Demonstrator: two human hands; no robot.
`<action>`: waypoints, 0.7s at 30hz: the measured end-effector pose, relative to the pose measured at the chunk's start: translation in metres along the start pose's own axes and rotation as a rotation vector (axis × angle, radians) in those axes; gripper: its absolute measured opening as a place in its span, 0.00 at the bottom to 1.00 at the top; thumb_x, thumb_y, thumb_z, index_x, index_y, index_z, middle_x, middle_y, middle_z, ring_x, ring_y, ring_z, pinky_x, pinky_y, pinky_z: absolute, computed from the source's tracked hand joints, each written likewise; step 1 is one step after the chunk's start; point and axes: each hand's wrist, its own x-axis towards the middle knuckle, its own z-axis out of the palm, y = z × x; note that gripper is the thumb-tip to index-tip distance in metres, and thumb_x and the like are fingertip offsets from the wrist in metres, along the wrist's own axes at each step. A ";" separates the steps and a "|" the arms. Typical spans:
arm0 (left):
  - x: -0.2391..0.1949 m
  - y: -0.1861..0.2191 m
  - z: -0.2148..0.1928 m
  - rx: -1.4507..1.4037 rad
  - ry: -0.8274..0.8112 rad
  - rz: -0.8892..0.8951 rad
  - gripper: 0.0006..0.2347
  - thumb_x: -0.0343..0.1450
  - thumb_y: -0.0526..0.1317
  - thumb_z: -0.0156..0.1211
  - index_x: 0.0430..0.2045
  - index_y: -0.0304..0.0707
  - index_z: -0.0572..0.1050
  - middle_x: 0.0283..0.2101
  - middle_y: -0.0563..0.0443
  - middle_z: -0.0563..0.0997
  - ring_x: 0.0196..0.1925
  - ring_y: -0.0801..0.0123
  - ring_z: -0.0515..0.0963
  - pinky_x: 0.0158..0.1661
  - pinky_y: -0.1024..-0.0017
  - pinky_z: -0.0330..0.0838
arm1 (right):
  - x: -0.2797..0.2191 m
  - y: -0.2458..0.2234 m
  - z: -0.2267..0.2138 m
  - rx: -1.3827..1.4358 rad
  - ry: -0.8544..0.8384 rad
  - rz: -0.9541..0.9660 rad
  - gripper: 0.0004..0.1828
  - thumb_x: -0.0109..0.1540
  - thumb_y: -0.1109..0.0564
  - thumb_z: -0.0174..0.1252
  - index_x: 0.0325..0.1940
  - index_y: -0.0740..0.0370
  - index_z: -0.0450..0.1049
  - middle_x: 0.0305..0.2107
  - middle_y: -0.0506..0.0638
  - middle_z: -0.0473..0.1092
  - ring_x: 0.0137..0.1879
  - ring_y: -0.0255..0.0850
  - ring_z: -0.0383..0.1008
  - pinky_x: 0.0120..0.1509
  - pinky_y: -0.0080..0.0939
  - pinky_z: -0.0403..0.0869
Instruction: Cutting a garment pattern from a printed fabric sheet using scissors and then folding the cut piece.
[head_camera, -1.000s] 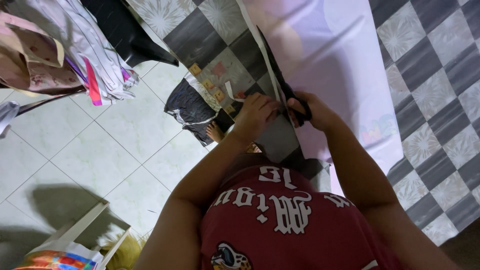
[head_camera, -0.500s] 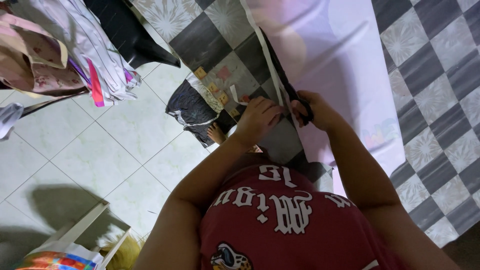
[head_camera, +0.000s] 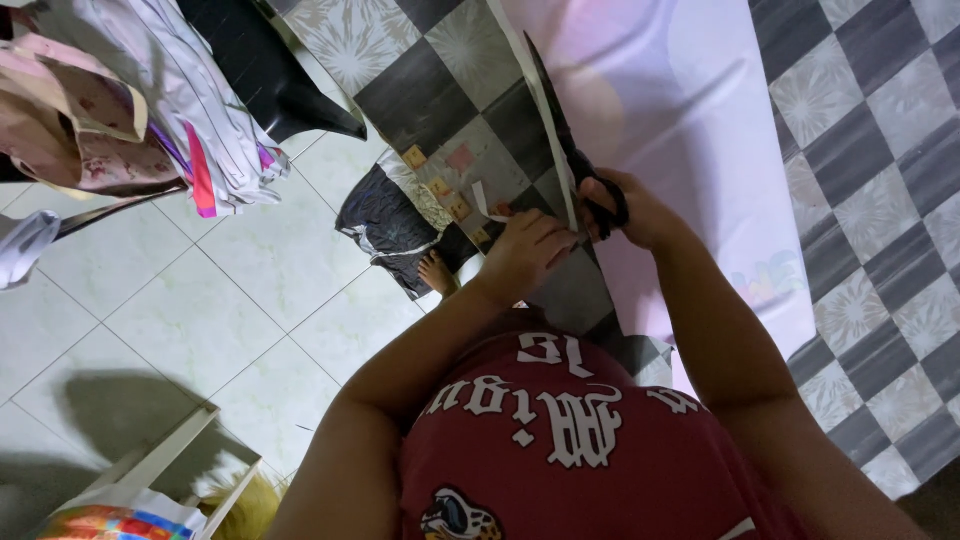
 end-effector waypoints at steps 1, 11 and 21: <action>-0.001 -0.001 0.000 0.000 0.000 0.000 0.02 0.66 0.31 0.56 0.24 0.37 0.71 0.25 0.49 0.68 0.24 0.63 0.67 0.28 0.71 0.62 | 0.001 -0.001 0.001 0.000 0.000 0.000 0.32 0.59 0.30 0.55 0.32 0.64 0.66 0.18 0.54 0.66 0.23 0.44 0.70 0.27 0.44 0.73; -0.007 -0.007 0.005 -0.041 0.011 0.012 0.02 0.68 0.32 0.54 0.25 0.37 0.72 0.25 0.48 0.68 0.24 0.61 0.68 0.29 0.69 0.64 | 0.007 0.003 -0.005 -0.061 0.028 -0.034 0.25 0.63 0.39 0.57 0.29 0.65 0.66 0.17 0.54 0.64 0.21 0.43 0.68 0.24 0.43 0.72; -0.004 -0.011 -0.001 -0.101 0.028 -0.011 0.04 0.69 0.32 0.50 0.23 0.35 0.71 0.24 0.48 0.68 0.24 0.61 0.67 0.28 0.70 0.62 | 0.021 -0.009 -0.006 -0.116 -0.015 -0.071 0.26 0.64 0.39 0.55 0.28 0.65 0.66 0.16 0.56 0.65 0.20 0.44 0.69 0.25 0.44 0.72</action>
